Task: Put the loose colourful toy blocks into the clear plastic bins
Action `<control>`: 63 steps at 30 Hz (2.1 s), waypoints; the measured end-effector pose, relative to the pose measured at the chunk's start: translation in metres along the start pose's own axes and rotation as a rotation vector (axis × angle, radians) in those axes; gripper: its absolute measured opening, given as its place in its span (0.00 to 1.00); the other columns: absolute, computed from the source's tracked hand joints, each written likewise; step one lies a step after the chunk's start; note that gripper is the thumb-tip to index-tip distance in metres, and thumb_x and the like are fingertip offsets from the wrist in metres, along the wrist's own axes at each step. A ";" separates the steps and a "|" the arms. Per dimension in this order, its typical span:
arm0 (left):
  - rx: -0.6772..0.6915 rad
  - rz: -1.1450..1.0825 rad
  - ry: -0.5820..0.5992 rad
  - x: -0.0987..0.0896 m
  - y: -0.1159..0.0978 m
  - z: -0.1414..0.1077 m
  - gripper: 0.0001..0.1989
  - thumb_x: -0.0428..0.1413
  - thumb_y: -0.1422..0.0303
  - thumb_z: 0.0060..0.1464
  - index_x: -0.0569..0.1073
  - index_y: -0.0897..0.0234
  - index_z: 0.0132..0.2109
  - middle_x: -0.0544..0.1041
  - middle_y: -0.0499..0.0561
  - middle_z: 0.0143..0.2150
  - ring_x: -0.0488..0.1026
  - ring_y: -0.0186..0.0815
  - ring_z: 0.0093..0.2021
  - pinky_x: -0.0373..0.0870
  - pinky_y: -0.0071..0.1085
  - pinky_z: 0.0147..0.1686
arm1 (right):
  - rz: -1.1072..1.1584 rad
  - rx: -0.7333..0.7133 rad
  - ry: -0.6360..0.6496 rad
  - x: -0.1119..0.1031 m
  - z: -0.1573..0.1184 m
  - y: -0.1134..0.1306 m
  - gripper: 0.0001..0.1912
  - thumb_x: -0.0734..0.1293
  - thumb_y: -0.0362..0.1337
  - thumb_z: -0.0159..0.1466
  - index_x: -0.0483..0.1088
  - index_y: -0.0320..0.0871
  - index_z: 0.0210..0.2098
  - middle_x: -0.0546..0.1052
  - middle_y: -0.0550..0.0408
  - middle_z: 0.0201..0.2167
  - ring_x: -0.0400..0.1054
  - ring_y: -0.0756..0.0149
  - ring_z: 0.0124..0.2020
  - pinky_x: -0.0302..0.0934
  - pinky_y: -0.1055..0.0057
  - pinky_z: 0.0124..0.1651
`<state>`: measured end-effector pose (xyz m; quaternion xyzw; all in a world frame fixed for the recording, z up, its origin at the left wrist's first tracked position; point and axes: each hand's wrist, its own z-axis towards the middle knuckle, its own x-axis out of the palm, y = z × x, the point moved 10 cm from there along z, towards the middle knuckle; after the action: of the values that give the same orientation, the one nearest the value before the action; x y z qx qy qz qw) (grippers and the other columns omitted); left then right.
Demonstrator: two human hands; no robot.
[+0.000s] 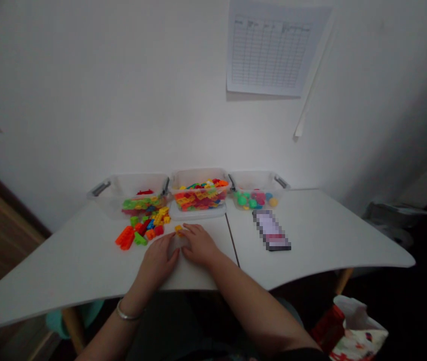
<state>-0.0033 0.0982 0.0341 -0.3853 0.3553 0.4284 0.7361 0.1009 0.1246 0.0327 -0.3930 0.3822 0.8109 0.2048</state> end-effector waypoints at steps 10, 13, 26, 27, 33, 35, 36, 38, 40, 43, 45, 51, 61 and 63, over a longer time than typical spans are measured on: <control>-0.029 0.096 0.002 -0.007 -0.003 -0.001 0.18 0.51 0.66 0.57 0.74 0.66 0.53 0.77 0.60 0.53 0.71 0.50 0.55 0.54 0.56 0.63 | -0.105 0.040 0.036 -0.006 0.003 0.001 0.21 0.65 0.34 0.63 0.70 0.43 0.56 0.74 0.48 0.55 0.64 0.59 0.57 0.56 0.60 0.63; -0.037 0.089 0.014 -0.006 -0.002 -0.001 0.18 0.51 0.67 0.57 0.74 0.64 0.52 0.77 0.59 0.53 0.71 0.50 0.55 0.55 0.55 0.62 | -0.141 0.115 -0.008 -0.014 0.002 -0.007 0.13 0.64 0.35 0.65 0.74 0.42 0.48 0.77 0.48 0.49 0.67 0.59 0.52 0.60 0.61 0.58; -0.045 0.070 0.051 -0.004 -0.002 0.000 0.18 0.51 0.67 0.57 0.74 0.66 0.53 0.77 0.60 0.52 0.71 0.50 0.55 0.60 0.52 0.60 | -0.137 0.189 -0.094 -0.024 0.001 -0.021 0.19 0.66 0.37 0.64 0.70 0.42 0.55 0.76 0.48 0.52 0.66 0.58 0.54 0.58 0.61 0.58; -0.043 0.070 0.049 -0.004 -0.002 0.000 0.18 0.51 0.67 0.57 0.74 0.65 0.52 0.77 0.60 0.52 0.71 0.49 0.54 0.60 0.52 0.59 | -0.140 0.162 -0.062 -0.020 0.002 -0.019 0.18 0.66 0.37 0.65 0.71 0.42 0.54 0.77 0.48 0.51 0.66 0.59 0.54 0.58 0.61 0.59; -0.037 0.075 0.041 -0.002 -0.001 0.000 0.17 0.51 0.66 0.57 0.74 0.64 0.52 0.77 0.58 0.52 0.71 0.48 0.54 0.61 0.49 0.59 | -0.130 0.152 0.017 -0.013 0.005 -0.018 0.09 0.67 0.36 0.65 0.75 0.43 0.44 0.79 0.50 0.45 0.69 0.60 0.49 0.60 0.64 0.54; -0.039 0.067 0.038 -0.002 -0.001 0.000 0.17 0.51 0.67 0.57 0.74 0.64 0.52 0.78 0.58 0.52 0.71 0.48 0.54 0.61 0.50 0.59 | -0.121 0.180 0.005 -0.015 0.004 -0.019 0.08 0.68 0.36 0.64 0.75 0.43 0.43 0.79 0.50 0.43 0.70 0.60 0.47 0.62 0.64 0.52; -0.040 0.062 0.037 -0.002 0.000 0.000 0.17 0.51 0.67 0.57 0.74 0.64 0.52 0.78 0.58 0.52 0.71 0.48 0.54 0.61 0.50 0.59 | -0.118 0.194 -0.004 -0.016 0.003 -0.019 0.08 0.68 0.35 0.63 0.75 0.44 0.42 0.79 0.50 0.42 0.70 0.60 0.46 0.62 0.64 0.50; -0.039 0.053 0.038 -0.002 0.000 0.000 0.17 0.51 0.67 0.57 0.74 0.63 0.52 0.77 0.59 0.52 0.71 0.48 0.54 0.61 0.50 0.59 | -0.116 0.220 -0.019 -0.018 0.001 -0.019 0.08 0.69 0.33 0.62 0.74 0.45 0.42 0.79 0.50 0.41 0.70 0.60 0.45 0.63 0.65 0.48; -0.038 0.052 0.048 -0.001 0.000 0.000 0.17 0.51 0.66 0.57 0.74 0.64 0.52 0.77 0.58 0.52 0.71 0.48 0.54 0.61 0.49 0.59 | -0.115 0.231 -0.024 -0.018 -0.001 -0.019 0.09 0.68 0.30 0.62 0.73 0.45 0.42 0.78 0.51 0.40 0.70 0.60 0.45 0.63 0.65 0.48; -0.039 0.058 0.071 0.001 0.000 0.001 0.18 0.51 0.66 0.57 0.74 0.66 0.53 0.77 0.59 0.53 0.70 0.48 0.55 0.61 0.49 0.59 | -0.115 0.228 -0.023 -0.017 -0.003 -0.018 0.09 0.67 0.28 0.62 0.72 0.45 0.40 0.78 0.52 0.41 0.69 0.61 0.46 0.63 0.66 0.48; -0.038 0.063 0.079 0.000 0.000 0.001 0.18 0.50 0.66 0.58 0.74 0.67 0.53 0.77 0.59 0.53 0.70 0.48 0.55 0.60 0.49 0.60 | -0.112 0.208 -0.025 -0.017 -0.003 -0.017 0.09 0.65 0.27 0.62 0.72 0.45 0.39 0.77 0.52 0.40 0.68 0.61 0.45 0.63 0.66 0.47; -0.033 0.063 0.109 -0.002 -0.003 0.001 0.19 0.50 0.67 0.59 0.73 0.68 0.54 0.76 0.59 0.54 0.70 0.48 0.55 0.61 0.47 0.59 | -0.070 0.124 -0.312 -0.072 0.006 -0.022 0.08 0.63 0.26 0.61 0.71 0.45 0.34 0.78 0.52 0.42 0.69 0.61 0.46 0.61 0.65 0.52; -0.039 0.075 0.112 -0.001 -0.001 0.001 0.18 0.51 0.67 0.58 0.74 0.67 0.54 0.76 0.58 0.54 0.70 0.47 0.56 0.60 0.47 0.61 | -0.183 0.137 -0.635 -0.195 0.050 -0.052 0.13 0.59 0.25 0.59 0.73 0.43 0.32 0.78 0.48 0.47 0.68 0.58 0.50 0.58 0.57 0.58; -0.041 0.072 0.101 -0.002 -0.002 0.000 0.18 0.51 0.67 0.58 0.74 0.66 0.54 0.76 0.58 0.54 0.70 0.47 0.55 0.61 0.47 0.61 | -0.219 0.170 -0.552 -0.186 0.061 -0.060 0.14 0.59 0.25 0.59 0.74 0.42 0.35 0.77 0.47 0.50 0.68 0.58 0.52 0.57 0.58 0.60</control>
<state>-0.0026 0.0973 0.0366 -0.4083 0.3966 0.4419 0.6933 0.2224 0.2031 0.1772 -0.1784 0.3339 0.8252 0.4192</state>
